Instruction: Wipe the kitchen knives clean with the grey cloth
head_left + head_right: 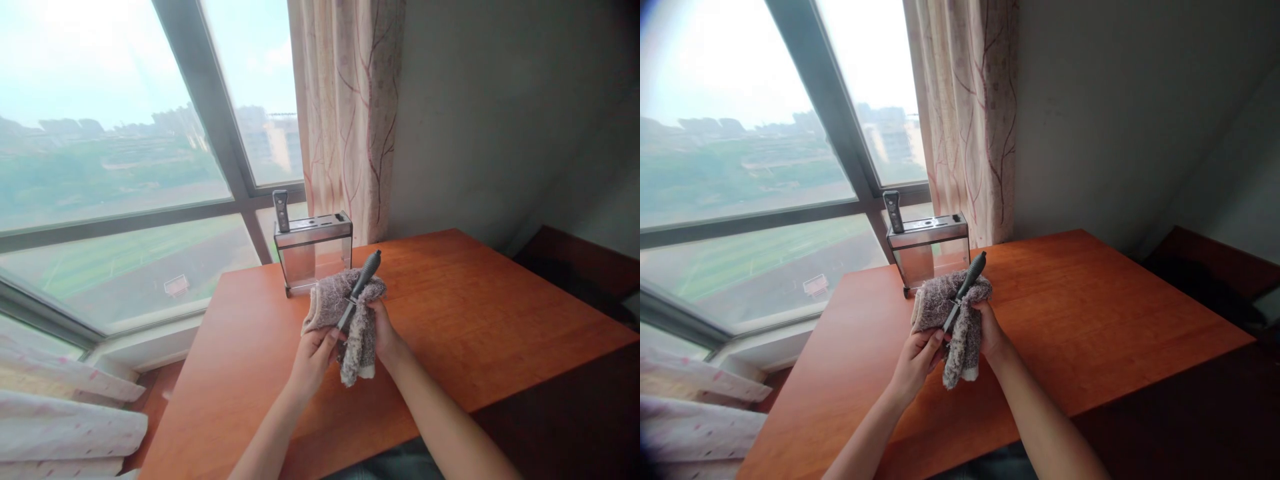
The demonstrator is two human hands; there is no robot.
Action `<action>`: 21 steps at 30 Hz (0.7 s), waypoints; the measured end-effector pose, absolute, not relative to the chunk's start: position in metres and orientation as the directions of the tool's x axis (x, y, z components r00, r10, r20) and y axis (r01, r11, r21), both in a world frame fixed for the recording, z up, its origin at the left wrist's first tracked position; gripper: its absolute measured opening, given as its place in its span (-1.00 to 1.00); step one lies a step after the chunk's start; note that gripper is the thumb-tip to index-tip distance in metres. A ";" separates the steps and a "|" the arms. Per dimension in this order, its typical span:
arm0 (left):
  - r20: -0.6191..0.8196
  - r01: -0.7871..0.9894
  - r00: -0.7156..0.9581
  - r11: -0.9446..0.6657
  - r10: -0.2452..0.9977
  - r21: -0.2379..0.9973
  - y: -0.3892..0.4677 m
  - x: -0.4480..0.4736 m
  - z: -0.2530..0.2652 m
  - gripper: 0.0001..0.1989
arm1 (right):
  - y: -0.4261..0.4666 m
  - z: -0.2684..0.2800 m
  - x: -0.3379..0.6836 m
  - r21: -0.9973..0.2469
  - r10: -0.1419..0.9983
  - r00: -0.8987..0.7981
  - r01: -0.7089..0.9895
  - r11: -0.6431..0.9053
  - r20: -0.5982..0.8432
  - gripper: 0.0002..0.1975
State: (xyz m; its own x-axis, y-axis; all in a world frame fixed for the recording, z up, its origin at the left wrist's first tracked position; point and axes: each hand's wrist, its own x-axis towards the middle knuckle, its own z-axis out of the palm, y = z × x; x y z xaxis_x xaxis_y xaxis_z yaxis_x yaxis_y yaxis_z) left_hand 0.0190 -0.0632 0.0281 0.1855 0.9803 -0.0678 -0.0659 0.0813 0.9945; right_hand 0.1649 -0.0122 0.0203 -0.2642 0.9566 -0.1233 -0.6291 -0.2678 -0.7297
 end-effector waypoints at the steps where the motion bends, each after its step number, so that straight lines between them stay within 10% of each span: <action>1: -0.077 -0.066 0.196 0.091 0.978 0.994 -0.063 0.019 0.029 -0.52 | -0.012 0.020 0.165 -0.693 0.929 -0.341 -0.635 -0.340 -0.143 -0.57; 21: -0.236 -0.167 0.643 0.433 0.729 0.886 -0.066 0.003 0.036 -0.52 | -0.015 0.014 0.173 -0.748 0.937 -0.335 -0.598 -0.289 -0.094 -0.67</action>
State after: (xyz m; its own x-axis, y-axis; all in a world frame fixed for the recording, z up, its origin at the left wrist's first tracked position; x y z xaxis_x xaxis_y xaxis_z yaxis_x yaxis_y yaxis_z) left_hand 0.0027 -0.0660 0.0362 0.6426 0.7290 -0.2359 -0.1665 0.4333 0.8857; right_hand 0.1726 -0.0155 0.0136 -0.3349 0.9375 -0.0944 -0.5978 -0.2889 -0.7478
